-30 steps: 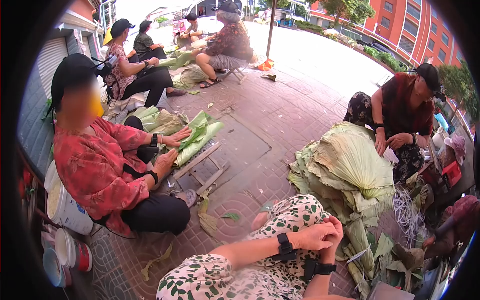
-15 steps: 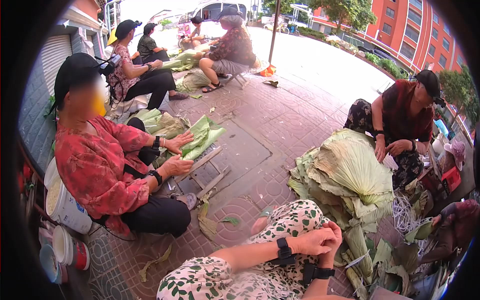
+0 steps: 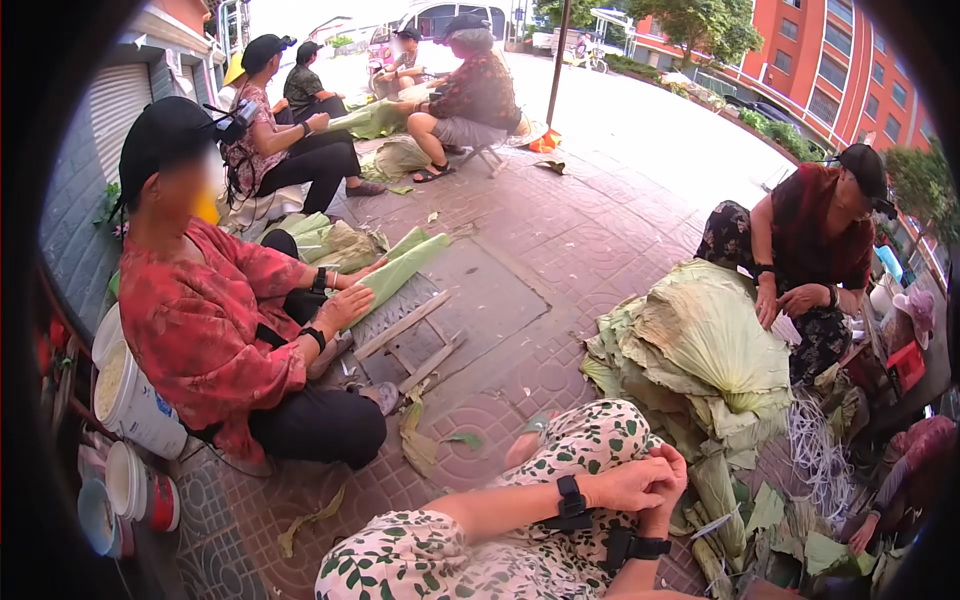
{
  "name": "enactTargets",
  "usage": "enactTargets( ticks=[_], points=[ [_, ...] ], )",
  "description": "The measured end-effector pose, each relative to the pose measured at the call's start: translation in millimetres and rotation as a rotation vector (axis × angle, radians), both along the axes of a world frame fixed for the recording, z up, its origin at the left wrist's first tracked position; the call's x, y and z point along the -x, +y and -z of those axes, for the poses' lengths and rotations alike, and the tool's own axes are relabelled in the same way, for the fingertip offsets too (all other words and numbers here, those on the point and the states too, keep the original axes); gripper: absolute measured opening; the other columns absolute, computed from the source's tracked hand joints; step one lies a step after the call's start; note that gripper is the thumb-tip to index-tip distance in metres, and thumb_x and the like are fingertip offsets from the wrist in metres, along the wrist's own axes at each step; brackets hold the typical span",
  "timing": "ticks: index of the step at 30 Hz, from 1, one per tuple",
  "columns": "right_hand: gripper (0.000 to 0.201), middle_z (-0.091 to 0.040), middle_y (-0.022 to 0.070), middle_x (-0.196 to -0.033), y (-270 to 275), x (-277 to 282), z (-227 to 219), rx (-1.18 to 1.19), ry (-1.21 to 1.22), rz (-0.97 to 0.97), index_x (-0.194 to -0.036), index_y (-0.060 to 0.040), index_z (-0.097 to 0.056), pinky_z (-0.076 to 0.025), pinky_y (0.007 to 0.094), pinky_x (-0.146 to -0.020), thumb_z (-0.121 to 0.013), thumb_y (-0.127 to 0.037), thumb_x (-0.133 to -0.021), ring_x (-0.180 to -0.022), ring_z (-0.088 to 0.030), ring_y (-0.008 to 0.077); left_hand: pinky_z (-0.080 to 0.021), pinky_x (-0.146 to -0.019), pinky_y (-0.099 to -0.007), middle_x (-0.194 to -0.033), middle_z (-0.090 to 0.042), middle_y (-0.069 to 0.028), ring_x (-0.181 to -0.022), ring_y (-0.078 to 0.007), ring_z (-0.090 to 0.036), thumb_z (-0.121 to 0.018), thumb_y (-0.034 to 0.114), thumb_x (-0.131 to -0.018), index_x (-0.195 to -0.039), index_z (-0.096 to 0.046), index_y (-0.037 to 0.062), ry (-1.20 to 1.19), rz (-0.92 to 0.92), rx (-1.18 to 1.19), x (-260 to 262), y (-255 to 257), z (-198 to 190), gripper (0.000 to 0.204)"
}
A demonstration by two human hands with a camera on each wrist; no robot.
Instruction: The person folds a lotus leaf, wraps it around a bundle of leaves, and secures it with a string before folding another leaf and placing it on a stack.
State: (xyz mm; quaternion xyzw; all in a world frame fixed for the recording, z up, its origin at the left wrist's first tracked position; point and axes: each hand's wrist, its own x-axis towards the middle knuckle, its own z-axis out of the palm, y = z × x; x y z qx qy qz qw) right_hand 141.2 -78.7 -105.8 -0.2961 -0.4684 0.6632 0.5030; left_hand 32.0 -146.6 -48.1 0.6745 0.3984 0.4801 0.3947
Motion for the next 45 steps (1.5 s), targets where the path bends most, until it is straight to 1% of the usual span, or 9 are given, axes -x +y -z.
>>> enactTargets(
  ticks=[2, 9, 16, 18, 25, 31, 33, 41, 45],
  points=[
    [0.024, -0.058, 0.0108, -0.093, 1, 0, 2, 0.015, 0.017, -0.003, -0.108, 0.002, -0.048, -0.049, 0.0251, -0.067, -0.046, -0.009, -0.086, -0.073, -0.057, 0.015, -0.043, -0.062, -0.0296, -0.085, -0.05, -0.0092, -0.073, -0.0197, -0.05, -0.06, 0.007, -0.074, -0.103, -0.054, 0.0038, -0.026, -0.022, -0.066, -1, -1, 1, 0.03],
    [0.024, -0.058, 0.0113, -0.093, 5, -1, 10, 0.038, 0.103, -0.038, -0.108, 0.0022, -0.048, -0.05, 0.0257, -0.064, -0.048, -0.008, -0.086, -0.071, -0.057, 0.015, -0.043, -0.064, -0.0294, -0.085, -0.051, -0.0093, -0.075, -0.0206, -0.049, -0.06, 0.006, -0.074, -0.101, -0.054, 0.0038, -0.026, -0.041, -0.067, -2, -1, 4, 0.028],
    [0.026, -0.058, 0.0108, -0.093, 3, -1, 6, 0.041, 0.086, -0.029, -0.109, 0.0023, -0.048, -0.05, 0.0253, -0.065, -0.049, -0.01, -0.086, -0.072, -0.057, 0.0148, -0.043, -0.065, -0.0298, -0.085, -0.052, -0.0087, -0.075, -0.0204, -0.049, -0.06, 0.005, -0.073, -0.099, -0.053, 0.0035, -0.022, -0.022, -0.05, 0, -2, 0, 0.027],
    [0.027, -0.058, 0.0149, -0.093, 5, -1, 8, 0.023, 0.078, -0.018, -0.108, 0.0034, -0.048, -0.051, 0.0292, -0.066, -0.049, -0.011, -0.085, -0.073, -0.059, 0.0195, -0.043, -0.064, -0.0299, -0.085, -0.052, -0.0085, -0.074, -0.0204, -0.049, -0.06, 0.005, -0.073, -0.099, -0.053, 0.0036, -0.022, -0.034, -0.048, -1, -2, 2, 0.027],
    [0.026, -0.058, 0.0143, -0.093, 4, -2, 8, -0.001, 0.032, -0.009, -0.107, 0.0035, -0.048, -0.05, 0.0286, -0.066, -0.048, -0.01, -0.085, -0.072, -0.058, 0.0186, -0.043, -0.064, -0.0299, -0.084, -0.052, -0.0079, -0.074, -0.0201, -0.05, -0.061, 0.005, -0.072, -0.099, -0.053, 0.0041, -0.014, -0.05, -0.083, -1, -3, 3, 0.028],
    [0.027, -0.057, 0.0126, -0.094, 1, -3, 5, 0.005, 0.017, -0.029, -0.109, 0.0033, -0.048, -0.049, 0.0277, -0.067, -0.047, -0.011, -0.086, -0.074, -0.057, 0.0178, -0.044, -0.065, -0.0299, -0.085, -0.052, -0.0079, -0.077, -0.0202, -0.05, -0.061, 0.004, -0.072, -0.099, -0.053, 0.0038, -0.01, -0.037, -0.075, -2, -5, 2, 0.028],
    [0.025, -0.058, 0.0102, -0.092, -3, -3, 0, 0.032, 0.078, -0.037, -0.109, 0.0006, -0.048, -0.05, 0.0244, -0.068, -0.048, -0.009, -0.086, -0.074, -0.058, 0.0144, -0.044, -0.065, -0.03, -0.085, -0.052, -0.008, -0.077, -0.0204, -0.05, -0.06, 0.004, -0.072, -0.099, -0.053, 0.0034, -0.019, -0.06, -0.073, -3, -5, 6, 0.028],
    [0.027, -0.058, 0.011, -0.097, 3, -3, 11, 0.029, 0.047, -0.034, -0.111, 0.0001, -0.049, -0.05, 0.026, -0.073, -0.047, -0.009, -0.086, -0.08, -0.058, 0.0159, -0.043, -0.065, -0.0303, -0.084, -0.051, -0.0086, -0.074, -0.0215, -0.052, -0.061, 0.002, -0.069, -0.095, -0.051, 0.0022, -0.064, -0.075, -0.096, -3, -6, 11, 0.028],
    [0.028, -0.057, 0.0118, -0.097, 6, -1, 11, 0.035, -0.017, -0.045, -0.111, 0.0007, -0.049, -0.049, 0.0286, -0.074, -0.046, -0.014, -0.087, -0.08, -0.057, 0.0181, -0.044, -0.067, -0.0316, -0.087, -0.051, -0.0094, -0.078, -0.023, -0.052, -0.061, 0.003, -0.069, -0.095, -0.051, 0.0017, -0.087, -0.085, -0.122, -1, -6, 12, 0.027]
  ],
)
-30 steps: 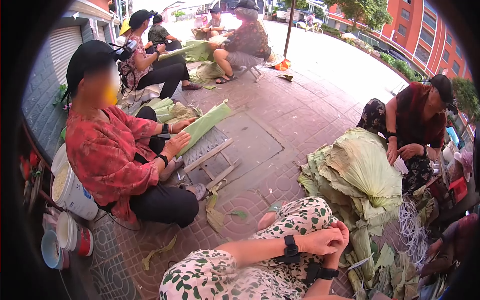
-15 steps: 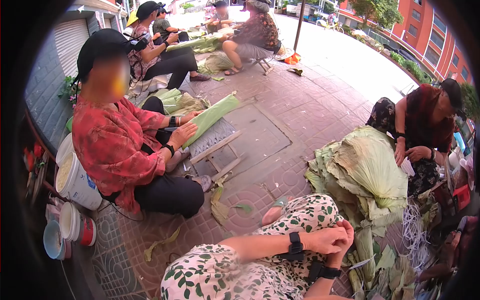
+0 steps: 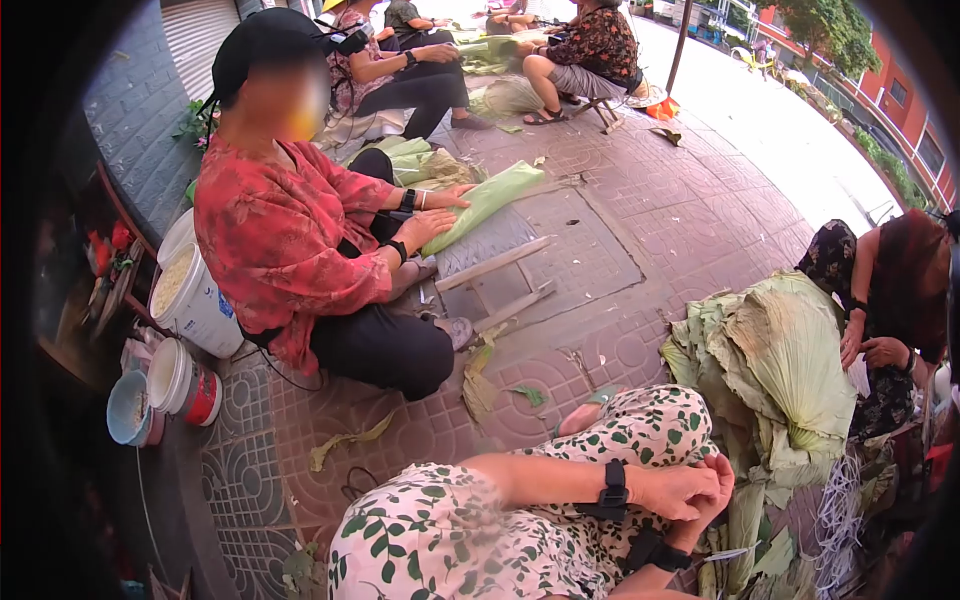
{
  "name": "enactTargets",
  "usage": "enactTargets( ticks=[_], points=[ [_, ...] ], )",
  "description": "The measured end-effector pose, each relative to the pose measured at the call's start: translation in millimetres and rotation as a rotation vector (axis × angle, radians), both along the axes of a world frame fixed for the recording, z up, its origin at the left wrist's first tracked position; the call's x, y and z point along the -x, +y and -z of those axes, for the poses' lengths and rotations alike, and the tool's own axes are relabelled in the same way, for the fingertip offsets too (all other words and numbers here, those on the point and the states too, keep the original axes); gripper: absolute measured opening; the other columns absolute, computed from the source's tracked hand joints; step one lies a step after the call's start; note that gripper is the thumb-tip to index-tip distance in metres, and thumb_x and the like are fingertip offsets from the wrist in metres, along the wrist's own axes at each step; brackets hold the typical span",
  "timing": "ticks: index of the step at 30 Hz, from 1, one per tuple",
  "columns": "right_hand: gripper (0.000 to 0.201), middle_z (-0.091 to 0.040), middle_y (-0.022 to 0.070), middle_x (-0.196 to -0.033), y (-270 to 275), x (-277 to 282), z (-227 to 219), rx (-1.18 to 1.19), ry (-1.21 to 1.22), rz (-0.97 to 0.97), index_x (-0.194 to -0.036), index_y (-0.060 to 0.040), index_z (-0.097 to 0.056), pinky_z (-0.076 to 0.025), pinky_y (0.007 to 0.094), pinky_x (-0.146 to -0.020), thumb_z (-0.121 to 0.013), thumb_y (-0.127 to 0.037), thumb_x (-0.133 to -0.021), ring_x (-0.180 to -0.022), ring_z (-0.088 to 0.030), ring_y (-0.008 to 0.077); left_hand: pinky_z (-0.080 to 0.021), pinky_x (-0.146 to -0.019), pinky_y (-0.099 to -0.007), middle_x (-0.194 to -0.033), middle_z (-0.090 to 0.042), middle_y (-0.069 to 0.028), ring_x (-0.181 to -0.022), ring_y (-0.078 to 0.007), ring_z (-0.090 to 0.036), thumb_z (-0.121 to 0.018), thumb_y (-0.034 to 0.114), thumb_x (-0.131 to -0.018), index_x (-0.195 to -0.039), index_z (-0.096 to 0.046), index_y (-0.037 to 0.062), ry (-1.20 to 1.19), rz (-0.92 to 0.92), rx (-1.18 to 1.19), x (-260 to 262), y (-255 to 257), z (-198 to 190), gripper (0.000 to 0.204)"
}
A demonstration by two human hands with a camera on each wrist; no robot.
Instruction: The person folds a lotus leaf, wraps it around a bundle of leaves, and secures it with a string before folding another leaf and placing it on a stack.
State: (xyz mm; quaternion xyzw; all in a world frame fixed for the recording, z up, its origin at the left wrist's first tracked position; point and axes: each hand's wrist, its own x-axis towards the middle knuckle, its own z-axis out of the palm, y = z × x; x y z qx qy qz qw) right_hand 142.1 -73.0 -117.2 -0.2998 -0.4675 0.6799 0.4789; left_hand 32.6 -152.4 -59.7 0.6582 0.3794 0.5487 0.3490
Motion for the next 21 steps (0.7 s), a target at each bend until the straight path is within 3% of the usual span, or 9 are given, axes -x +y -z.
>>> enactTargets(
  ticks=[5, 8, 13, 21],
  points=[
    [0.027, -0.056, 0.0115, -0.097, -14, 13, -26, -0.019, 0.029, 0.002, -0.111, 0.0006, -0.048, -0.048, 0.0276, -0.073, -0.046, -0.01, -0.087, -0.079, -0.057, 0.0173, -0.044, -0.07, -0.0325, -0.094, -0.05, -0.0102, -0.083, -0.0244, -0.052, -0.063, 0.003, -0.069, -0.096, -0.051, 0.0006, 0.07, 0.013, 0.027, 6, 1, -5, 0.029],
    [0.026, -0.057, 0.0107, -0.097, -4, 12, -6, -0.02, -0.16, 0.077, -0.111, 0.0003, -0.048, -0.048, 0.0253, -0.071, -0.049, -0.004, -0.085, -0.078, -0.057, 0.0156, -0.044, -0.073, -0.0332, -0.099, -0.049, -0.011, -0.088, -0.0258, -0.052, -0.063, 0.003, -0.068, -0.098, -0.051, -0.0011, 0.11, 0.05, 0.098, 9, -1, -9, 0.033],
    [0.027, -0.057, 0.0091, -0.098, 4, 20, -3, 0.013, -0.116, -0.032, -0.113, -0.0002, -0.048, -0.046, 0.023, -0.07, -0.051, -0.003, -0.086, -0.077, -0.056, 0.0126, -0.044, -0.08, -0.0367, -0.116, -0.039, -0.0141, -0.1, -0.0299, -0.049, -0.064, 0.004, -0.068, -0.105, -0.049, -0.0023, 0.175, 0.011, 0.099, 13, -6, -6, 0.04],
    [0.027, -0.057, 0.0069, -0.097, 10, 51, 5, 0.068, -0.069, -0.189, -0.112, 0.001, -0.048, -0.046, 0.021, -0.069, -0.052, -0.006, -0.086, -0.079, -0.055, 0.0117, -0.046, -0.075, -0.0401, -0.133, -0.029, -0.0171, -0.089, -0.0349, -0.054, -0.063, 0.002, -0.065, -0.107, -0.047, -0.0025, 0.292, -0.086, 0.236, 26, -15, -15, 0.045]
  ],
)
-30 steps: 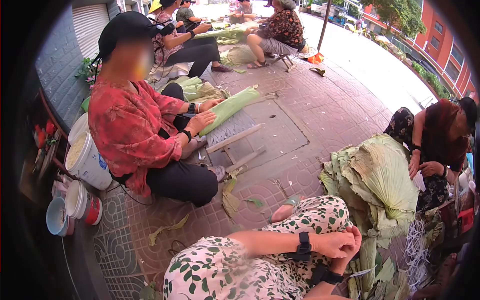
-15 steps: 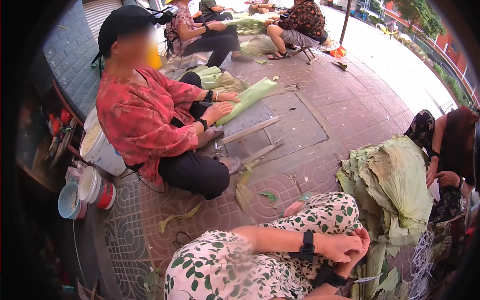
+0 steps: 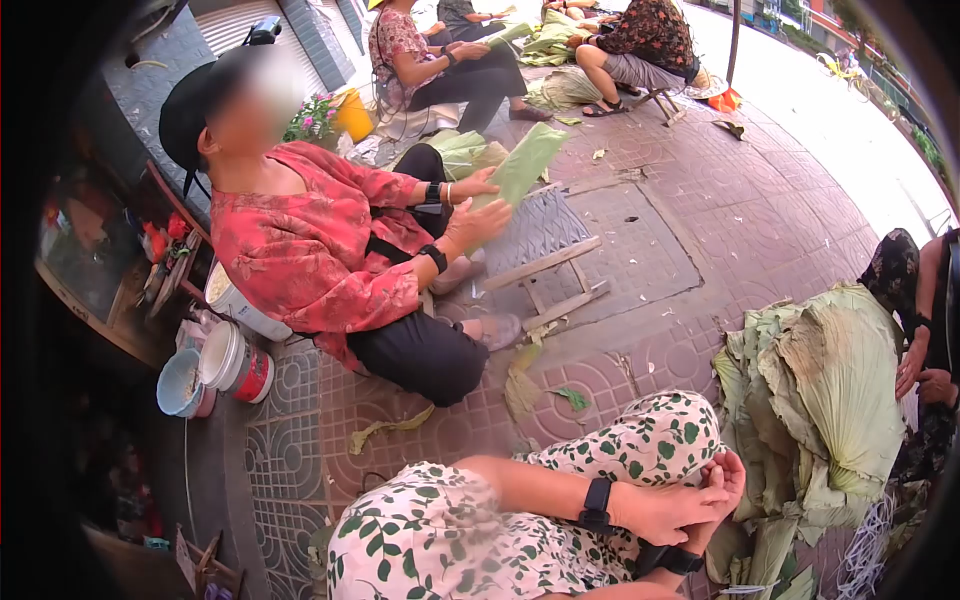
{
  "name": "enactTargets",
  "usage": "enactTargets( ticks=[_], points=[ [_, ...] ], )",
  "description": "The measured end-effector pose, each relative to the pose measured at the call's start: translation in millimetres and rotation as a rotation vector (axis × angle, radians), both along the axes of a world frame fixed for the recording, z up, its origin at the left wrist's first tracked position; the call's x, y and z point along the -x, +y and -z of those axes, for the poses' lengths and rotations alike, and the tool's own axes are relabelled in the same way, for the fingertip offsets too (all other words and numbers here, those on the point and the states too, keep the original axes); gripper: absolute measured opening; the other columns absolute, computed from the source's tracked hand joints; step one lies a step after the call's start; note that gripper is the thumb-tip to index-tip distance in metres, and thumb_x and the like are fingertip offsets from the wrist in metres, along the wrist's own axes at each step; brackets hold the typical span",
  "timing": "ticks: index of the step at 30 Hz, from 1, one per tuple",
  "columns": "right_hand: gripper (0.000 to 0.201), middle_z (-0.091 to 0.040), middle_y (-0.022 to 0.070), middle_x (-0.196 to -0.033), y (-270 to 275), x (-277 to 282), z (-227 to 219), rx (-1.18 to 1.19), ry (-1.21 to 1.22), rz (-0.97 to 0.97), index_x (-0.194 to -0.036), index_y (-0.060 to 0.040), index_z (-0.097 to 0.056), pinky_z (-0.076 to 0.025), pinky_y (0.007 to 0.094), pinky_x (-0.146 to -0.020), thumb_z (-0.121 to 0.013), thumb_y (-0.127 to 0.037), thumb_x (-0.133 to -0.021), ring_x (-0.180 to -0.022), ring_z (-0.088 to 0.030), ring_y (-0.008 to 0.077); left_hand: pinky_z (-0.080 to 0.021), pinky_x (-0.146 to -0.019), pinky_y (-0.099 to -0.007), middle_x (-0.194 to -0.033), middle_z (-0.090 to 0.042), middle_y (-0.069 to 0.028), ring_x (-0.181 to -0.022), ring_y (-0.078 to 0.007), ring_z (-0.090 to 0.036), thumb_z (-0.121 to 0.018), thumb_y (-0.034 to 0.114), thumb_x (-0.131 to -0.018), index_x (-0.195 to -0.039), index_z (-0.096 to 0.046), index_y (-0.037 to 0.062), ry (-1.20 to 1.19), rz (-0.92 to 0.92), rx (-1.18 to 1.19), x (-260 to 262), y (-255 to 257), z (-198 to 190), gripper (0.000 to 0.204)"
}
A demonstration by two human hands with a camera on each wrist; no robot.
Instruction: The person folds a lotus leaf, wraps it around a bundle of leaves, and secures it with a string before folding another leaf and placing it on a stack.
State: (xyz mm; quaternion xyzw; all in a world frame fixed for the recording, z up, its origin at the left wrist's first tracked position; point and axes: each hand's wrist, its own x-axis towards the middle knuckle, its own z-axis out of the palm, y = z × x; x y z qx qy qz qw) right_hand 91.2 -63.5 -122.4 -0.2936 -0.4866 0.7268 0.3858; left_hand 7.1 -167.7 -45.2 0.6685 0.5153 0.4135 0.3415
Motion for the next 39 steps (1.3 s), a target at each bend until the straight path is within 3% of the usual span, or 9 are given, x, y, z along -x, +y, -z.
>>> enactTargets(
  ticks=[7, 9, 11, 15, 17, 23, 32, 39],
  points=[
    [0.032, -0.057, 0.0065, -0.095, 8, 14, 17, 0.058, 0.066, -0.068, -0.112, 0.0001, -0.047, -0.045, 0.0204, -0.069, -0.057, -0.011, -0.085, -0.077, -0.052, 0.0085, -0.047, -0.068, -0.0404, -0.135, -0.023, -0.0225, -0.083, -0.035, -0.055, -0.063, 0.001, -0.064, -0.105, -0.047, -0.0037, 0.088, -0.072, -0.045, -1, 2, 9, 0.045],
    [0.032, -0.057, 0.0064, -0.095, 6, 13, 14, 0.062, 0.011, -0.059, -0.113, 0.0004, -0.047, -0.045, 0.0206, -0.069, -0.058, -0.011, -0.084, -0.077, -0.052, 0.0089, -0.048, -0.065, -0.0401, -0.134, -0.025, -0.023, -0.081, -0.0353, -0.056, -0.062, 0.001, -0.065, -0.109, -0.046, -0.0036, 0.101, -0.04, -0.059, 0, 2, 7, 0.047],
    [0.032, -0.057, 0.0068, -0.095, 12, 7, 16, 0.05, 0.043, -0.066, -0.113, 0.0006, -0.047, -0.046, 0.0217, -0.07, -0.058, -0.011, -0.084, -0.078, -0.053, 0.0099, -0.048, -0.066, -0.0406, -0.133, -0.027, -0.0219, -0.078, -0.0357, -0.057, -0.062, 0.001, -0.066, -0.114, -0.044, -0.004, 0.004, -0.045, 0.075, -5, 6, 5, 0.051],
    [0.033, -0.057, 0.0082, -0.096, 7, 1, 12, 0.066, 0.1, -0.045, -0.113, 0.0008, -0.047, -0.048, 0.0235, -0.071, -0.057, -0.01, -0.084, -0.079, -0.055, 0.0118, -0.049, -0.067, -0.0407, -0.13, -0.032, -0.0195, -0.075, -0.0358, -0.058, -0.062, 0.002, -0.066, -0.118, -0.043, -0.0032, -0.022, -0.038, -0.025, -6, 4, 9, 0.055],
    [0.032, -0.057, 0.0087, -0.096, 6, -3, 10, 0.079, 0.125, -0.033, -0.113, 0.0008, -0.047, -0.048, 0.024, -0.071, -0.057, -0.01, -0.085, -0.079, -0.056, 0.0124, -0.05, -0.071, -0.0393, -0.129, -0.034, -0.016, -0.08, -0.0342, -0.058, -0.062, 0.002, -0.067, -0.117, -0.044, -0.0019, -0.091, -0.038, 0.078, -8, 5, 11, 0.053],
    [0.029, -0.057, 0.008, -0.096, 4, -14, 0, 0.074, 0.088, 0.031, -0.113, -0.0004, -0.047, -0.048, 0.0232, -0.07, -0.054, -0.008, -0.085, -0.079, -0.056, 0.0127, -0.049, -0.076, -0.0359, -0.132, -0.033, -0.0111, -0.092, -0.0307, -0.056, -0.062, 0.002, -0.068, -0.111, -0.049, -0.0003, -0.085, -0.012, 0.054, -17, 8, 14, 0.045],
    [0.028, -0.057, 0.0069, -0.094, 6, -20, 5, 0.036, 0.034, 0.076, -0.112, -0.001, -0.048, -0.047, 0.0207, -0.068, -0.054, -0.007, -0.085, -0.076, -0.056, 0.0109, -0.05, -0.074, -0.0355, -0.13, -0.036, -0.0104, -0.093, -0.0291, -0.057, -0.062, 0.002, -0.069, -0.109, -0.052, 0.0034, -0.024, -0.041, -0.182, -18, 3, 14, 0.041],
    [0.028, -0.057, 0.0067, -0.093, 4, -15, 4, 0.031, 0.039, 0.082, -0.112, -0.0008, -0.048, -0.047, 0.0203, -0.066, -0.053, -0.008, -0.085, -0.075, -0.056, 0.0107, -0.05, -0.072, -0.0356, -0.128, -0.036, -0.0118, -0.09, -0.03, -0.057, -0.061, 0.002, -0.068, -0.107, -0.052, 0.0028, -0.018, -0.049, -0.164, -18, 3, 20, 0.039]
  ],
)
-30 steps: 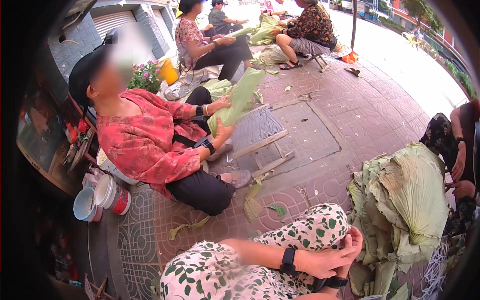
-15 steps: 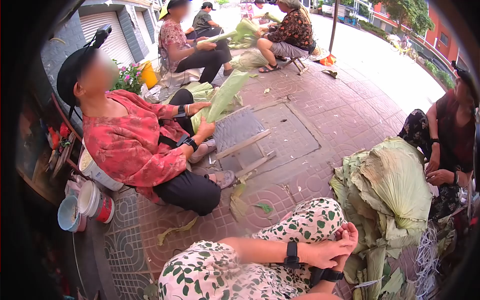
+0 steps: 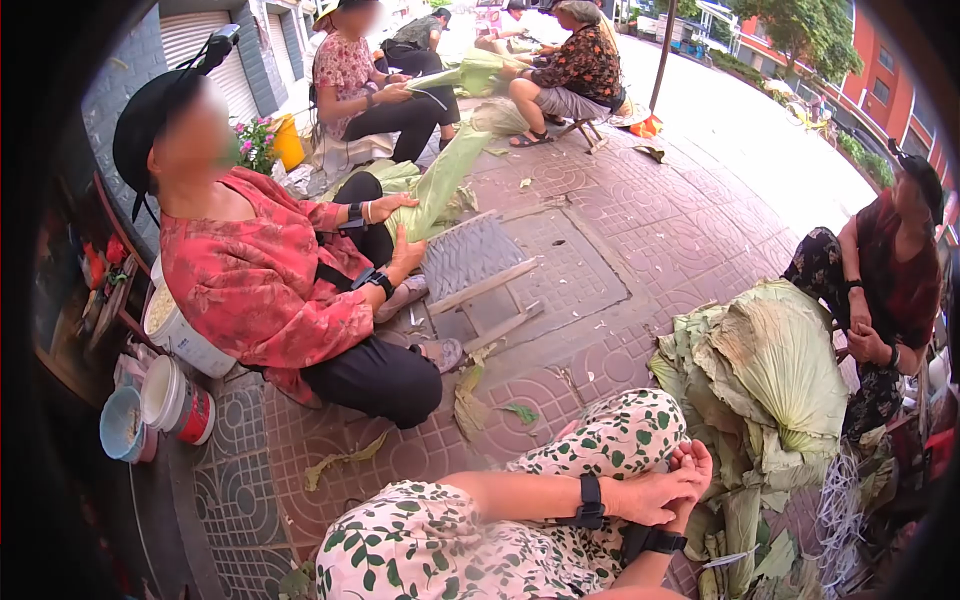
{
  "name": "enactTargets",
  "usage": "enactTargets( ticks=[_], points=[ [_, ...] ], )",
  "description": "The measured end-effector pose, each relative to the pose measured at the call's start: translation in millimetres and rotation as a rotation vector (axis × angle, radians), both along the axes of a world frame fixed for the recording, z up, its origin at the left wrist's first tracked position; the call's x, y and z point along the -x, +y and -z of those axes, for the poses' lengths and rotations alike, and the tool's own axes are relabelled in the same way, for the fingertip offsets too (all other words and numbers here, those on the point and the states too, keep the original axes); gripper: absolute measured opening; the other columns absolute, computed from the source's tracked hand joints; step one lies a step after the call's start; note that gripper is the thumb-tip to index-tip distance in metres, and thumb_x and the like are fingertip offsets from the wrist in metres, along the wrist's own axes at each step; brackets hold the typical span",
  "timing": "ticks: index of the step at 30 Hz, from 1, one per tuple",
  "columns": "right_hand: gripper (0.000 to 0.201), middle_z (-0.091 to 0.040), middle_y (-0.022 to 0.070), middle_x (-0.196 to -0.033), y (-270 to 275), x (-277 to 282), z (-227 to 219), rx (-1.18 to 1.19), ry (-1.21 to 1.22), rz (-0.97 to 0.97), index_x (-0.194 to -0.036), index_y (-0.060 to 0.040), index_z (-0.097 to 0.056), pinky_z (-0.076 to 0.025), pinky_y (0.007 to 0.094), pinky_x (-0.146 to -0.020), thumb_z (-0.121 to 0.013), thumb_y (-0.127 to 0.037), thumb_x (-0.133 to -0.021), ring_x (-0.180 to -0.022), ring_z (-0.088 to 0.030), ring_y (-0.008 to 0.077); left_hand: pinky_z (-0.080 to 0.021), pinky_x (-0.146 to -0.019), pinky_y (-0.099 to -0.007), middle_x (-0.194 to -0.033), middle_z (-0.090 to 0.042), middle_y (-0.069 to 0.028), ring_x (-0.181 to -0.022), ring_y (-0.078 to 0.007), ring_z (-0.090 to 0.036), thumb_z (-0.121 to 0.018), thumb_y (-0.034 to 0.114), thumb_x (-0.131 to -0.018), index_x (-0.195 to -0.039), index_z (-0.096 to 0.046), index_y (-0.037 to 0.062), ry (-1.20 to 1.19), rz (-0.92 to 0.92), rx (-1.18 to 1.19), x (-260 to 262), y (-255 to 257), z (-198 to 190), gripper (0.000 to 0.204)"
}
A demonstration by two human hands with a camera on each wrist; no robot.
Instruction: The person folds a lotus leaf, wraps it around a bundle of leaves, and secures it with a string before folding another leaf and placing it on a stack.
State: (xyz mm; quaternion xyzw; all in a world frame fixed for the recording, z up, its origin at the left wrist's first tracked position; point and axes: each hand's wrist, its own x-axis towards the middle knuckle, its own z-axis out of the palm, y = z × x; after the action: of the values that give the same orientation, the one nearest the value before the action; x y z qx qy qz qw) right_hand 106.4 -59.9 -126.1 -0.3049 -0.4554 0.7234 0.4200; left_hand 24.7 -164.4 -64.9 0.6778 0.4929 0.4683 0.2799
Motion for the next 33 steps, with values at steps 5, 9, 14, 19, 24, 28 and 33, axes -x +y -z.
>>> enactTargets(
  ticks=[5, 9, 14, 19, 24, 28, 33],
  points=[
    [0.028, -0.058, 0.0068, -0.093, 3, 2, 4, 0.01, 0.008, -0.01, -0.112, -0.0004, -0.048, -0.047, 0.0201, -0.066, -0.054, -0.009, -0.085, -0.075, -0.056, 0.0108, -0.05, -0.071, -0.0357, -0.127, -0.037, -0.0118, -0.087, -0.0305, -0.058, -0.061, 0.002, -0.068, -0.105, -0.052, 0.002, -0.01, -0.004, 0.004, 1, 0, 0, 0.039],
    [0.028, -0.059, 0.0069, -0.092, 6, 2, 6, 0.021, 0.024, -0.023, -0.111, -0.0005, -0.048, -0.048, 0.0199, -0.066, -0.055, -0.009, -0.085, -0.074, -0.057, 0.0107, -0.05, -0.071, -0.0357, -0.126, -0.037, -0.0117, -0.086, -0.0304, -0.058, -0.061, 0.002, -0.067, -0.105, -0.052, 0.0017, -0.007, -0.009, 0.009, 2, 0, -1, 0.039],
    [0.027, -0.059, 0.0069, -0.093, 7, 2, 7, 0.027, 0.035, -0.043, -0.111, -0.0004, -0.048, -0.048, 0.0201, -0.066, -0.054, -0.007, -0.086, -0.075, -0.057, 0.0108, -0.05, -0.07, -0.0358, -0.124, -0.039, -0.0111, -0.084, -0.03, -0.058, -0.061, 0.002, -0.068, -0.107, -0.052, 0.0031, -0.003, -0.022, 0.029, 2, 1, -2, 0.04],
    [0.027, -0.059, 0.0069, -0.093, 3, 2, 3, 0.008, 0.039, -0.035, -0.111, -0.0003, -0.048, -0.048, 0.0204, -0.067, -0.054, -0.008, -0.086, -0.075, -0.057, 0.0108, -0.05, -0.068, -0.0363, -0.121, -0.042, -0.0102, -0.083, -0.0298, -0.058, -0.06, 0.002, -0.068, -0.117, -0.046, 0.0059, 0.01, -0.011, 0.069, 4, -3, -10, 0.051],
    [0.027, -0.059, 0.0068, -0.092, 2, 2, 1, 0.001, 0.06, -0.042, -0.111, -0.0003, -0.048, -0.048, 0.0202, -0.066, -0.054, -0.008, -0.086, -0.074, -0.057, 0.0103, -0.05, -0.067, -0.036, -0.117, -0.045, -0.0109, -0.082, -0.0295, -0.058, -0.059, 0.002, -0.068, -0.125, -0.038, 0.0076, 0.044, -0.013, 0.017, 3, -2, -4, 0.061],
    [0.026, -0.059, 0.0066, -0.091, 1, 2, 2, 0.009, 0.068, -0.034, -0.11, -0.0007, -0.048, -0.048, 0.019, -0.063, -0.055, -0.008, -0.086, -0.073, -0.057, 0.0095, -0.05, -0.066, -0.0357, -0.115, -0.046, -0.0119, -0.081, -0.0293, -0.058, -0.059, 0.002, -0.067, -0.127, -0.035, 0.0087, 0.001, -0.013, -0.053, 2, -1, -4, 0.064],
    [0.025, -0.059, 0.0063, -0.09, 0, 3, 1, 0.014, 0.059, -0.007, -0.109, -0.0009, -0.049, -0.048, 0.0186, -0.062, -0.055, -0.008, -0.086, -0.071, -0.057, 0.0091, -0.051, -0.065, -0.0364, -0.112, -0.048, -0.0123, -0.08, -0.0297, -0.058, -0.059, 0.002, -0.067, -0.128, -0.033, 0.0091, -0.014, -0.008, -0.043, 3, -3, -6, 0.067]
  ],
)
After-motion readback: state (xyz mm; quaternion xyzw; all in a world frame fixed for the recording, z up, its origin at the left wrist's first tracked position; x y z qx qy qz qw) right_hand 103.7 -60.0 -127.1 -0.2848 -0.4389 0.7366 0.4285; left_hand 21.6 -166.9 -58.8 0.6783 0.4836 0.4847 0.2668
